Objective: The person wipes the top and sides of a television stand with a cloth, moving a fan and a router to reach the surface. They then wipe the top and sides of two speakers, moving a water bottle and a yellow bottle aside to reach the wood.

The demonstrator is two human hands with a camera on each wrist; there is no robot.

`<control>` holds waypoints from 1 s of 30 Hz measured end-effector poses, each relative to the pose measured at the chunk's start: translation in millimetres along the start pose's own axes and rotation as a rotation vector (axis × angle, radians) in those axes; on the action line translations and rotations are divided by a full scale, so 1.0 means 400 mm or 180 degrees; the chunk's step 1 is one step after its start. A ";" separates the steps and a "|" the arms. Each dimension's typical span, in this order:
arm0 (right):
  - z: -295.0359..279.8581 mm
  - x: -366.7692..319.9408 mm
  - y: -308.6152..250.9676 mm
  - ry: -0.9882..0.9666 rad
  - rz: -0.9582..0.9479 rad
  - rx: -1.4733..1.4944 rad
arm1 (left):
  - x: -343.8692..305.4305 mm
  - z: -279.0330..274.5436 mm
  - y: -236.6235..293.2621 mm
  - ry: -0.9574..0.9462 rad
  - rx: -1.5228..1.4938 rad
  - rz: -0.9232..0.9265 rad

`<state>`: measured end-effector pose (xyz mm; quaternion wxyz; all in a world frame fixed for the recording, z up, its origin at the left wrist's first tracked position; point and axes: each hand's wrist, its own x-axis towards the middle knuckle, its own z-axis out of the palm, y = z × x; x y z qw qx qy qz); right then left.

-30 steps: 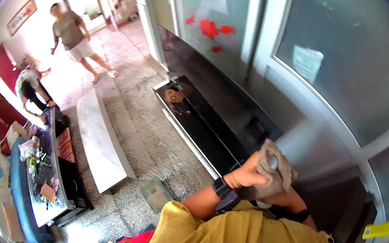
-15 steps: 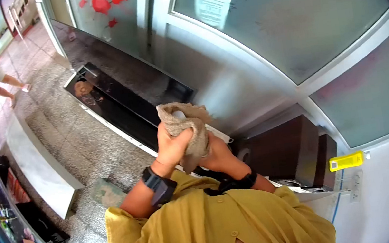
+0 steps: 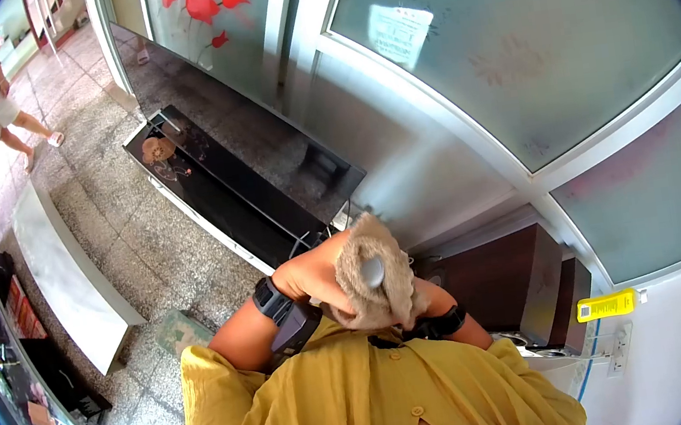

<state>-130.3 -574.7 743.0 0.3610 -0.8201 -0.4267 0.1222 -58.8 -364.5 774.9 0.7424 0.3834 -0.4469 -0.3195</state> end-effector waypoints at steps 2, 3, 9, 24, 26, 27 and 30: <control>-0.012 -0.001 -0.030 0.0006 0.0581 0.2425 | 0.012 -0.006 -0.026 -0.0434 -0.0063 0.0085; -0.021 -0.002 -0.042 0.0097 0.0730 0.2373 | 0.010 0.009 0.009 -0.0170 0.0124 0.0064; 0.016 0.033 -0.055 0.1298 0.1103 0.1980 | -0.004 0.013 -0.034 0.1316 -0.0330 0.0160; -0.015 0.077 -0.096 0.2025 0.1454 0.1068 | -0.073 0.022 -0.166 0.1824 0.0405 -0.0262; -0.003 0.054 -0.060 0.1863 0.1290 0.1165 | -0.090 0.003 -0.186 0.1765 0.0327 -0.0180; 0.005 0.044 -0.049 0.1788 0.1218 0.1214 | -0.099 -0.018 -0.190 0.1741 0.0162 -0.0219; 0.018 0.042 -0.059 0.2117 0.0904 0.0845 | -0.038 -0.006 -0.066 0.1634 0.0075 -0.0007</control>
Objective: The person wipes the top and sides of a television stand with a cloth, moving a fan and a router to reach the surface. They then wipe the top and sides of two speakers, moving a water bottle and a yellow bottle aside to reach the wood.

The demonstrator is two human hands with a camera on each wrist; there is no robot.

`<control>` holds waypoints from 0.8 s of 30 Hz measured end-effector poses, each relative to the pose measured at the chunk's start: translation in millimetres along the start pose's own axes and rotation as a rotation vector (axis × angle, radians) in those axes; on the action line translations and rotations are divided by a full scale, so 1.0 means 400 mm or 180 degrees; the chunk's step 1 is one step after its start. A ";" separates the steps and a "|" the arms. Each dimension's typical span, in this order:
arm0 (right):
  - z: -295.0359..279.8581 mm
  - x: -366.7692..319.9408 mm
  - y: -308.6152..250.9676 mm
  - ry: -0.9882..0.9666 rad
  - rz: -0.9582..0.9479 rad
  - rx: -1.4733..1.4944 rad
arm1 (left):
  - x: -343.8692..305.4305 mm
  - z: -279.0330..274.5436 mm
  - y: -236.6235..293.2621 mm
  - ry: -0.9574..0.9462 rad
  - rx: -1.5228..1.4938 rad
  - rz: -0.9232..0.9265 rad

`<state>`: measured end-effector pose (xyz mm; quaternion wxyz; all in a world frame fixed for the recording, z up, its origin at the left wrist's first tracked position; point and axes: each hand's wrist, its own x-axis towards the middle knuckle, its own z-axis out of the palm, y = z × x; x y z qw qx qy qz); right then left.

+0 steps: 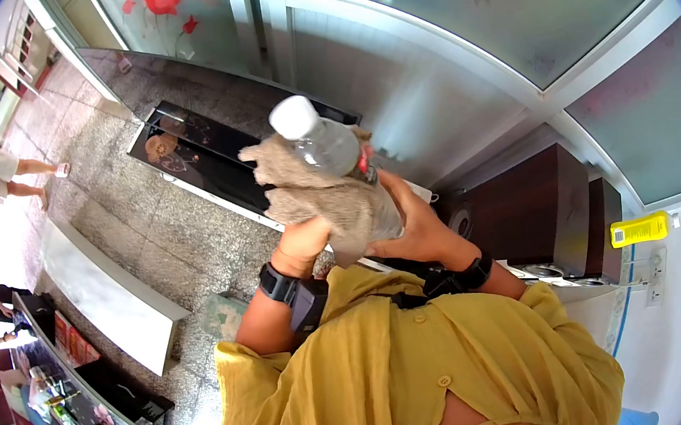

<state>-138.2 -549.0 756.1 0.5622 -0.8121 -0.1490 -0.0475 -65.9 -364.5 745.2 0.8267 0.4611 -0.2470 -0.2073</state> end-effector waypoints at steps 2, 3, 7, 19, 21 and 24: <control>0.006 -0.007 0.001 -0.0396 0.0776 0.1056 | 0.014 0.033 0.072 0.0053 -0.0566 0.0249; 0.009 -0.008 0.001 -0.0599 0.1169 0.1582 | 0.021 0.038 0.088 0.0077 -0.0536 0.0298; -0.001 0.005 -0.011 -0.0776 0.0954 0.0578 | 0.013 0.035 0.062 0.0063 -0.0432 0.0548; -0.009 0.010 -0.019 -0.0760 0.0259 0.0235 | 0.030 0.064 0.038 -0.0113 -0.0386 0.0245; -0.018 0.002 -0.034 -0.1036 0.0559 0.0246 | 0.008 0.044 0.022 0.0036 0.0380 -0.0043; -0.058 0.044 -0.132 -0.1622 0.1731 -0.0396 | -0.048 0.005 -0.067 0.0449 0.1030 0.0285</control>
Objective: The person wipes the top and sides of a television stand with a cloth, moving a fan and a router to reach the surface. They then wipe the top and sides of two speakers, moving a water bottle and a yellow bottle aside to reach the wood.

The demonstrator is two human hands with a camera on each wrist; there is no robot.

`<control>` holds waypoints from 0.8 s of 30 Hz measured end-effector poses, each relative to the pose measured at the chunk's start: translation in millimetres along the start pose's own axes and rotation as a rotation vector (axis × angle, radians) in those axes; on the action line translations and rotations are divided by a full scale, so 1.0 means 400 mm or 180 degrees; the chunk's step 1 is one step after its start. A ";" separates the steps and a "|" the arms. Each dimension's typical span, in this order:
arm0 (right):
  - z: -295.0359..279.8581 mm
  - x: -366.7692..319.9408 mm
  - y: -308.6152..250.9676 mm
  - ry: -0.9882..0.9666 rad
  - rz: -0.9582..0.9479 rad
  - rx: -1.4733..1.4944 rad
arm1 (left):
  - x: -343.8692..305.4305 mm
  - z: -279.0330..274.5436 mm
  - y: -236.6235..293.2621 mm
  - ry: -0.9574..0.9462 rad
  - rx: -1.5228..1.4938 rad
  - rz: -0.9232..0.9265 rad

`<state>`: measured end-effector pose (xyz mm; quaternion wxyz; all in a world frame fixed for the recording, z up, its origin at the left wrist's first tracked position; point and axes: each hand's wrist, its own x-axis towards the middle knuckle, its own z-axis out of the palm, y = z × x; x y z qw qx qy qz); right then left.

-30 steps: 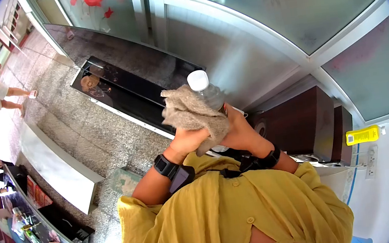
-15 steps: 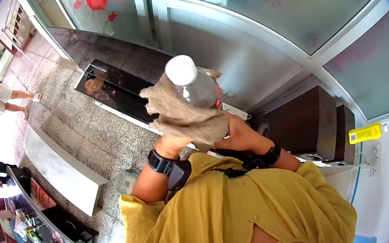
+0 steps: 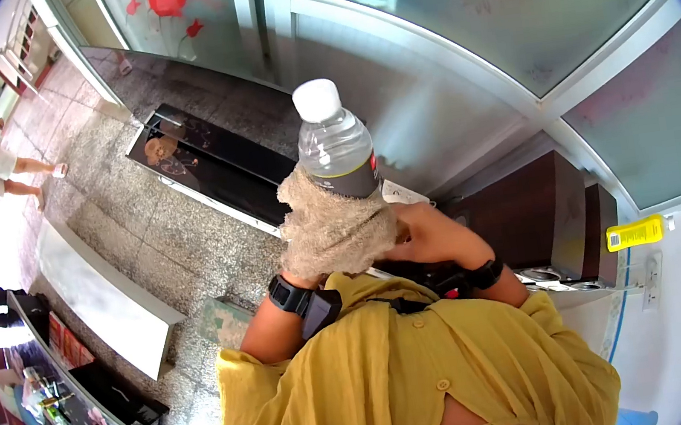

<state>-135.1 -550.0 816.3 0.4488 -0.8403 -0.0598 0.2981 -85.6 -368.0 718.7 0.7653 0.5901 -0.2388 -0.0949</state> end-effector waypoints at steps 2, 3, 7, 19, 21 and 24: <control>-0.024 -0.016 0.046 0.0623 -0.0090 -0.0279 | -0.022 -0.007 -0.028 0.0067 0.1365 0.0433; -0.033 -0.022 0.061 0.0926 -0.0133 -0.0434 | 0.005 0.008 0.123 -0.0042 0.2646 0.0612; -0.025 -0.027 0.018 0.1955 -0.1476 0.1825 | 0.049 0.042 0.176 -0.0454 0.4186 0.0777; -0.003 0.028 -0.011 0.2257 -0.1835 0.2502 | 0.040 0.079 0.120 -0.0800 0.2158 0.0285; -0.014 0.018 -0.010 0.2187 -0.2176 0.2303 | 0.048 0.080 0.152 -0.0871 0.2441 0.0267; -0.035 0.007 -0.003 0.2186 -0.2481 0.2243 | 0.055 0.064 0.073 -0.0759 0.2009 0.0323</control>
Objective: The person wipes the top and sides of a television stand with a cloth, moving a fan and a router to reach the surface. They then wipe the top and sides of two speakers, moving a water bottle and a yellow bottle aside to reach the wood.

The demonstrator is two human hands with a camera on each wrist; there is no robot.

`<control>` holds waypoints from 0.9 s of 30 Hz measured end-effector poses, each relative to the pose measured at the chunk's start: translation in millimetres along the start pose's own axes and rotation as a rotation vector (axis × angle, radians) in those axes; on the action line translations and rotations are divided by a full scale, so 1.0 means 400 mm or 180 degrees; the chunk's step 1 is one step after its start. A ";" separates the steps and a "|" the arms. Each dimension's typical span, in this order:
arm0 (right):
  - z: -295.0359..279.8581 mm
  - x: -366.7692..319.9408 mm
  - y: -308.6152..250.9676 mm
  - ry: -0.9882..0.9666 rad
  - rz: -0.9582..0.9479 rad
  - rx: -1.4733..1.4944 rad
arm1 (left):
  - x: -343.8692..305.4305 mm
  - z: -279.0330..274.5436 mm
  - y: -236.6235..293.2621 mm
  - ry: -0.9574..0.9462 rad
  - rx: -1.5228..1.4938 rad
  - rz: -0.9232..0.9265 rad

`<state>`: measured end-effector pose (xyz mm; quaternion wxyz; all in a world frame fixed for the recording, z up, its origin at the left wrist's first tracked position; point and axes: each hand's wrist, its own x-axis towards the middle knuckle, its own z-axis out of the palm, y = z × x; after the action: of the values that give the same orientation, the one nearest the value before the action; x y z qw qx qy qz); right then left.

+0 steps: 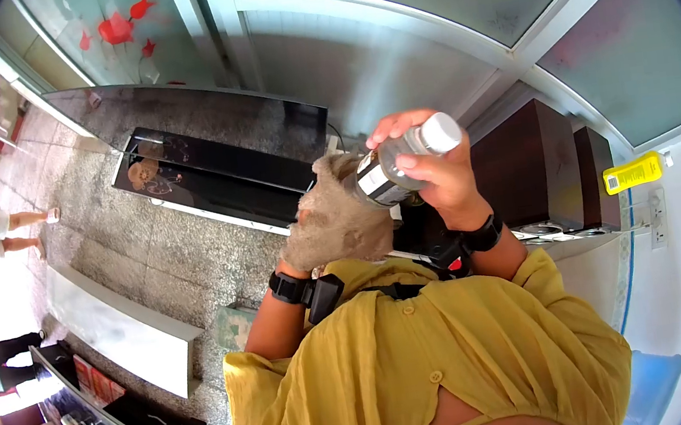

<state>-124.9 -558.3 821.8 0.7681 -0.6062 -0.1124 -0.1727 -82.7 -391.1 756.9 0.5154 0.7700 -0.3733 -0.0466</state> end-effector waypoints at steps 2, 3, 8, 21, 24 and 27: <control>-0.022 0.008 -0.015 -0.0020 -0.0089 0.0155 | -0.005 -0.001 -0.006 -0.0072 0.0157 0.0134; -0.022 0.011 -0.025 0.0119 -0.0030 0.0301 | -0.019 -0.007 -0.022 -0.0135 0.0312 0.0199; -0.054 0.032 -0.025 0.0032 -0.0102 0.1175 | -0.053 0.011 -0.144 -0.0220 0.1148 0.0807; -0.005 0.047 -0.027 0.0823 0.0421 0.1087 | -0.110 -0.011 -0.177 0.0722 0.1263 0.1214; -0.042 0.037 0.011 0.1243 0.1023 0.0880 | -0.136 0.001 -0.181 0.0066 -0.1775 -0.0438; -0.054 0.027 0.026 0.1421 0.1284 0.1087 | -0.099 -0.029 -0.107 0.0112 -0.2505 -0.0473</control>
<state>-111.7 -578.6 811.5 0.8828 -0.4262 0.1532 -0.1244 -83.3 -349.4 714.3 0.7725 0.5393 -0.2613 -0.2100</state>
